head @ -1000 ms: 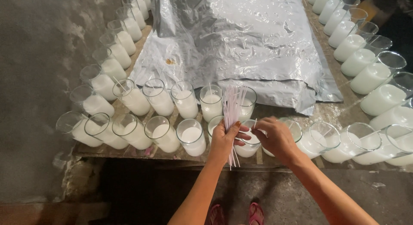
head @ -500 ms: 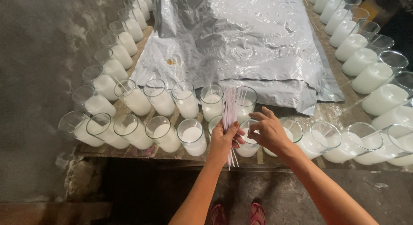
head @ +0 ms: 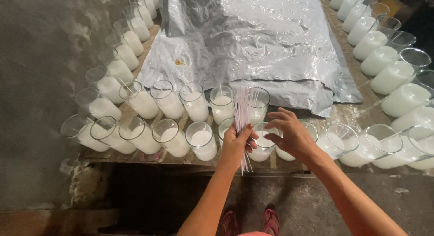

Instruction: The person is seen placing individual candle wicks into a large number of glass jars that have been pre-filled with white wax, working through rows of jars systematically.

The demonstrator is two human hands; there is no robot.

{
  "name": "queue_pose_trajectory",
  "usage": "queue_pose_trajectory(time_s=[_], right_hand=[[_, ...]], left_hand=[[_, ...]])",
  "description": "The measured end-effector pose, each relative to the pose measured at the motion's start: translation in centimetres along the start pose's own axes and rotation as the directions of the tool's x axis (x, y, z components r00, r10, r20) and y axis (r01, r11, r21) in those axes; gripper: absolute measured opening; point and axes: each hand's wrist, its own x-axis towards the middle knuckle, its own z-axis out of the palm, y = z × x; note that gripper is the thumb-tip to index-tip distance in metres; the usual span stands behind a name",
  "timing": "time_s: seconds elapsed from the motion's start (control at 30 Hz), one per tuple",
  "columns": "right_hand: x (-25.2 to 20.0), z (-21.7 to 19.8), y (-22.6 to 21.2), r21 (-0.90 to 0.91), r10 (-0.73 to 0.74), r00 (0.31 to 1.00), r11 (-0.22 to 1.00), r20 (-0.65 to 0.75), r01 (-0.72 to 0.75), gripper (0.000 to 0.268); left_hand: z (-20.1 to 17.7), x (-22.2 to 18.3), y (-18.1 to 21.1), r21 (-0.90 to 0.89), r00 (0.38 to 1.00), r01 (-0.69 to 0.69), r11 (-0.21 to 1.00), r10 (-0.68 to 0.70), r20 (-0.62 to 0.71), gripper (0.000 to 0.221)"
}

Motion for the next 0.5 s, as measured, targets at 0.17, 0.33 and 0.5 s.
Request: queue_pose_trajectory(time_s=[0.17, 0.33, 0.5], right_hand=[[-0.9, -2.4, -2.6, 0.109, 0.129, 0.991, 0.986, -0.033, -0.125, 0.015], [-0.4, -3.6, -6.6, 0.744, 0.371, 0.928, 0.611, 0.034, -0.271, 0.036], [0.5, -1.5, -4.2, 0.754, 0.337, 0.94, 0.603, 0.055, -0.261, 0.03]], left_hand=[[0.6, -0.5, 0.3, -0.045, 1.0, 0.026, 0.999, -0.026, -0.013, 0.022], [0.7, -0.2, -0.6, 0.005, 1.0, -0.004, 1.0, 0.003, 0.03, 0.014], [1.2, -1.8, 1.7, 0.048, 0.999, -0.003, 0.999, 0.0, 0.05, 0.009]])
